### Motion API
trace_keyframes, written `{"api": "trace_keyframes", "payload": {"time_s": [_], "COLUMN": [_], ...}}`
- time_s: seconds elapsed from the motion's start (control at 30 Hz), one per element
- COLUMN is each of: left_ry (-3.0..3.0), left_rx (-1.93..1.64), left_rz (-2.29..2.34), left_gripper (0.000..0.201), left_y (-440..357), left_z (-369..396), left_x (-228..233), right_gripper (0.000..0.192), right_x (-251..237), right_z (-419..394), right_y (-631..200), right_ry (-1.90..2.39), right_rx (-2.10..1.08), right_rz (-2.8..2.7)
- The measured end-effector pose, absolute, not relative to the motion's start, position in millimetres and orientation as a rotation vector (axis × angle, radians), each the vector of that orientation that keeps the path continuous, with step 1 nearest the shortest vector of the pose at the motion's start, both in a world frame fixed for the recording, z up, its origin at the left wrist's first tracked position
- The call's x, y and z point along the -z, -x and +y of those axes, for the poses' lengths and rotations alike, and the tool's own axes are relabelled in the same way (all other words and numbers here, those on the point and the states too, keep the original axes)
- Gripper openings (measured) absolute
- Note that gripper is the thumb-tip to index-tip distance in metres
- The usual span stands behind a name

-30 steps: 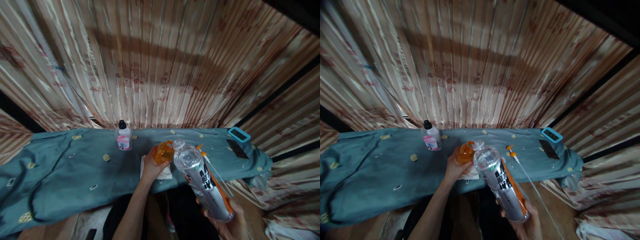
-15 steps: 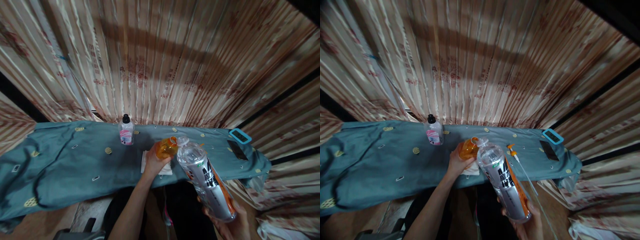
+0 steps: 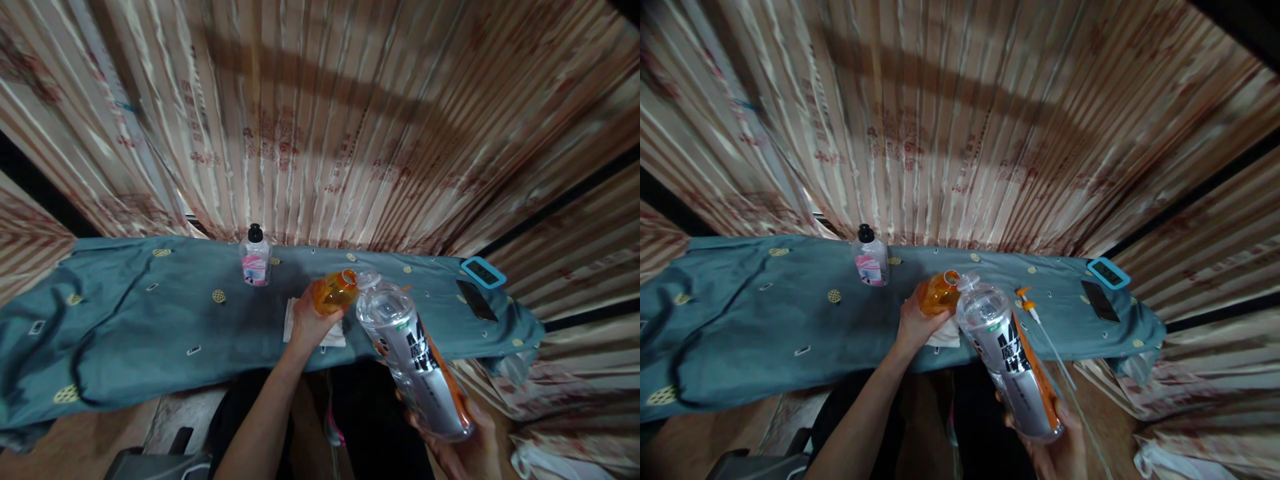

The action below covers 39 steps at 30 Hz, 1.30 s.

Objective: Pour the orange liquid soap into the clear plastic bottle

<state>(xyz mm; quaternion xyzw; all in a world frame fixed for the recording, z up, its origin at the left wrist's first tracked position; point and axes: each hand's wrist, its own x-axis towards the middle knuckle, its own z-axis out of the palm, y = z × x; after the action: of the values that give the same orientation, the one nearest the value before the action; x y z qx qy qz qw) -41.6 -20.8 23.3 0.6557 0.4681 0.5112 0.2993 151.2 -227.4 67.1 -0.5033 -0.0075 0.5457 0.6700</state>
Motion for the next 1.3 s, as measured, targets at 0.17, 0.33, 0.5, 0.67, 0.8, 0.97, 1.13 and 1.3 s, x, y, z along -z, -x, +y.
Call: {"api": "trace_keyframes", "payload": {"time_s": [0.17, 0.33, 0.5, 0.67, 0.8, 0.97, 1.13, 1.3], "left_ry": [-1.727, -1.666, -1.637, -1.628, -1.613, -1.583, -1.574, -1.568], "left_rx": [-1.310, -1.263, -1.267, -1.261, -1.252, -1.269, -1.260, -1.250], "left_rz": [1.203, 1.178, 1.131, 1.095, 1.104, 1.090, 1.086, 1.086], "left_gripper": [0.054, 0.055, 0.055, 0.052, 0.054, 0.055, 0.057, 0.058], "left_y": [45, 49, 50, 51, 51, 51, 52, 53], "left_z": [-19, -18, -17, -17, -18, -19, -19, -18], "left_x": [-23, -23, -23, -24, -26, -26, -27, -28], "right_gripper": [0.050, 0.051, 0.047, 0.050, 0.041, 0.036, 0.039, 0.056], "right_x": [-78, -86, -100, -96, -73, -50, -47, -59], "right_z": [-227, -228, -227, -234, -249, -268, -274, -269], "right_y": [-142, -135, -123, -132, -158, -182, -185, -168], "right_ry": [1.175, 1.201, 1.232, 1.230, 1.082, 0.931, 0.900, 1.020], "right_rx": [-1.147, -1.171, -1.129, -1.125, -1.309, -1.409, -1.483, -1.348], "right_rz": [-0.011, -0.040, -0.077, -0.070, -0.037, -0.122, -0.207, -0.130]}}
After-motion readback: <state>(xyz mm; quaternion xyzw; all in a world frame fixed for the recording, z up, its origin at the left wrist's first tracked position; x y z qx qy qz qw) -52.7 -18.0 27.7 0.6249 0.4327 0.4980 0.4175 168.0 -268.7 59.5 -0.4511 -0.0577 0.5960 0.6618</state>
